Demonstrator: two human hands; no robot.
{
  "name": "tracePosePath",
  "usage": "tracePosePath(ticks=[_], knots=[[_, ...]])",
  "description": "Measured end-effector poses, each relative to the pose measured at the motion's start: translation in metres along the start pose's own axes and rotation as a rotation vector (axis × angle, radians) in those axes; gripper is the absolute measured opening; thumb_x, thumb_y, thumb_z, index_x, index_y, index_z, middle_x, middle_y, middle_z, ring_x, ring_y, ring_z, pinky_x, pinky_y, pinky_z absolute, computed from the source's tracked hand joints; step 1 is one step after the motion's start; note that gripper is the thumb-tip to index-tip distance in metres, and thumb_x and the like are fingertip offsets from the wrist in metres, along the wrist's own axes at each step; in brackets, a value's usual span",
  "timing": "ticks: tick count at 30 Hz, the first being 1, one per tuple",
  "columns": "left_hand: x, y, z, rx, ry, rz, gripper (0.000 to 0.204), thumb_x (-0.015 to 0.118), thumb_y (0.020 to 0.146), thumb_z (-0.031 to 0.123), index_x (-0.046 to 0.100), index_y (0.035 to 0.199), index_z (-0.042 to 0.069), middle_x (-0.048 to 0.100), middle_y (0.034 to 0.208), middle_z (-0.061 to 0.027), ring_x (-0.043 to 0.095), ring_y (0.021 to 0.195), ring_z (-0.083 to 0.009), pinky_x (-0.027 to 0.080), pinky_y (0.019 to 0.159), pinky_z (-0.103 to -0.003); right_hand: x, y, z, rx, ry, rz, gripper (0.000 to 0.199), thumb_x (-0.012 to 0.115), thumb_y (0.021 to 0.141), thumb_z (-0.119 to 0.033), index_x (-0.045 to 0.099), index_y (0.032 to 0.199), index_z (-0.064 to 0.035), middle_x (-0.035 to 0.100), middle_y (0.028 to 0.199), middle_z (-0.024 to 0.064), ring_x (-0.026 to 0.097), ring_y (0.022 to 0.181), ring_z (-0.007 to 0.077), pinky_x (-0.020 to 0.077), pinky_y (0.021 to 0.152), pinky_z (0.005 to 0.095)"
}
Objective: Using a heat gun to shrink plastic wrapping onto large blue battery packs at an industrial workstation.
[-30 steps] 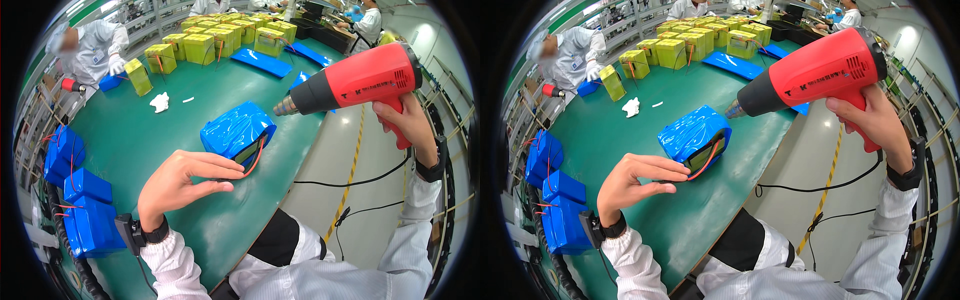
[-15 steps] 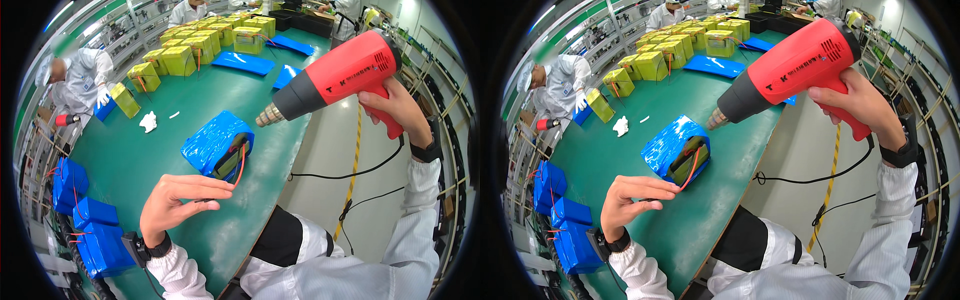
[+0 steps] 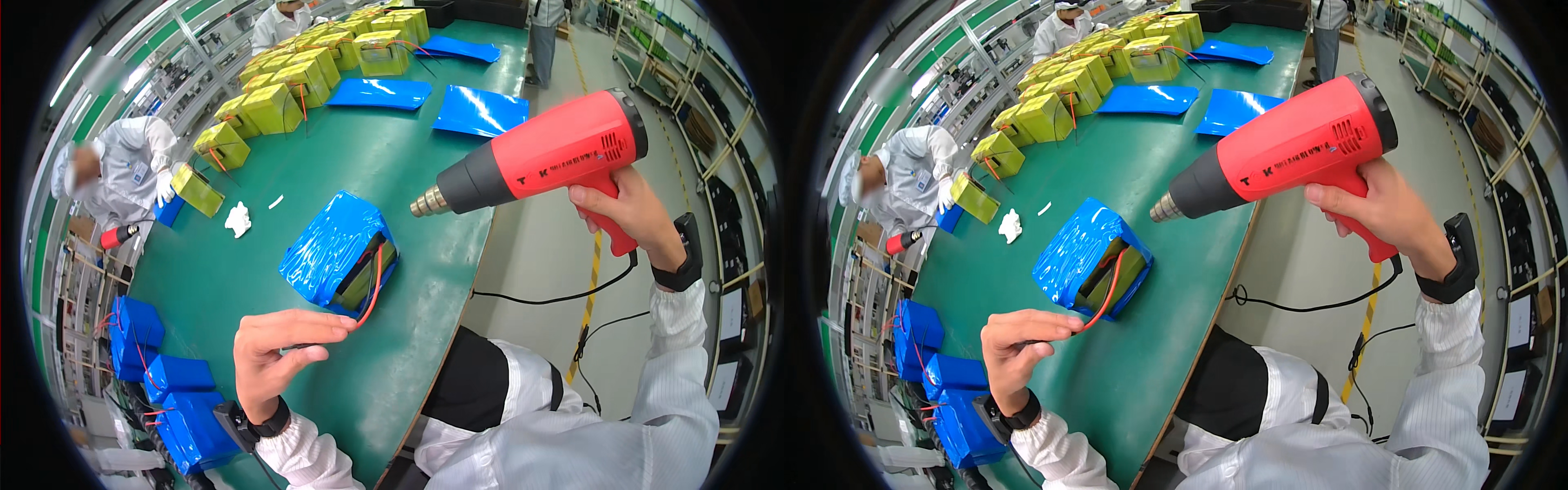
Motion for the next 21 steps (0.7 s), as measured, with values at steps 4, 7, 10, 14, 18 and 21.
tracePosePath(ticks=[4, 7, 10, 14, 18, 21], knots=[[0.001, 0.000, 0.000, 0.018, -0.010, 0.074, 0.020, 0.073, 0.085, 0.012, 0.075, 0.093, -0.006, 0.075, 0.096, -0.0204, 0.075, 0.090, -0.0314, 0.060, 0.079, -0.037, 0.005, -0.002, 0.015, 0.061, 0.077, -0.001, 0.042, 0.075, 0.091, -0.034, 0.060, 0.112, -0.0008, 0.061, 0.079, 0.0035, 0.060, 0.059, 0.0112, 0.0509, 0.055, 0.0270], [0.001, -0.001, -0.004, 0.031, -0.014, 0.147, 0.026, 0.072, 0.089, 0.020, 0.074, 0.090, -0.006, 0.075, 0.094, -0.0222, 0.075, 0.087, -0.0312, 0.060, 0.077, -0.038, 0.009, -0.003, 0.028, 0.054, 0.154, -0.038, 0.041, 0.074, 0.091, -0.032, 0.060, 0.114, -0.0008, 0.061, 0.080, 0.0034, 0.059, 0.059, 0.0108, 0.0509, 0.055, 0.0268], [0.000, -0.002, -0.014, 0.034, -0.033, 0.228, 0.034, 0.069, 0.094, 0.028, 0.072, 0.086, -0.005, 0.074, 0.091, -0.0223, 0.075, 0.082, -0.0307, 0.060, 0.075, -0.038, 0.014, -0.005, 0.035, 0.094, 0.185, -0.010, 0.042, 0.074, 0.091, -0.032, 0.059, 0.115, -0.0010, 0.061, 0.081, 0.0033, 0.058, 0.060, 0.0104, 0.0507, 0.054, 0.0267], [0.005, -0.002, -0.017, 0.027, -0.060, 0.298, 0.040, 0.066, 0.097, 0.034, 0.069, 0.084, -0.004, 0.074, 0.086, -0.0211, 0.073, 0.078, -0.0303, 0.060, 0.073, -0.039, 0.018, -0.001, 0.047, 0.050, 0.241, -0.075, 0.043, 0.074, 0.091, -0.033, 0.059, 0.116, -0.0014, 0.060, 0.081, 0.0032, 0.059, 0.061, 0.0102, 0.0508, 0.054, 0.0266], [0.012, 0.003, -0.012, 0.063, -0.030, 0.282, 0.043, 0.065, 0.098, 0.038, 0.067, 0.084, -0.002, 0.073, 0.083, -0.0196, 0.072, 0.074, -0.0297, 0.060, 0.070, -0.039, 0.018, -0.002, 0.056, 0.065, 0.216, -0.095, 0.043, 0.075, 0.090, -0.033, 0.060, 0.115, -0.0020, 0.061, 0.080, 0.0037, 0.058, 0.058, 0.0104, 0.0499, 0.053, 0.0264], [0.014, 0.006, -0.009, 0.088, -0.016, 0.252, 0.043, 0.065, 0.098, 0.039, 0.066, 0.084, -0.002, 0.072, 0.083, -0.0192, 0.072, 0.075, -0.0304, 0.060, 0.068, -0.039, 0.021, -0.003, 0.060, 0.061, 0.213, -0.085, 0.043, 0.075, 0.089, -0.033, 0.060, 0.114, -0.0021, 0.061, 0.080, 0.0040, 0.057, 0.056, 0.0107, 0.0493, 0.053, 0.0266]])
Point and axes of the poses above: each hand's wrist, its own y-axis towards the middle knuckle, its own x-axis out of the palm, z = x × y, the point moved 4 cm from there along y, towards the middle knuckle
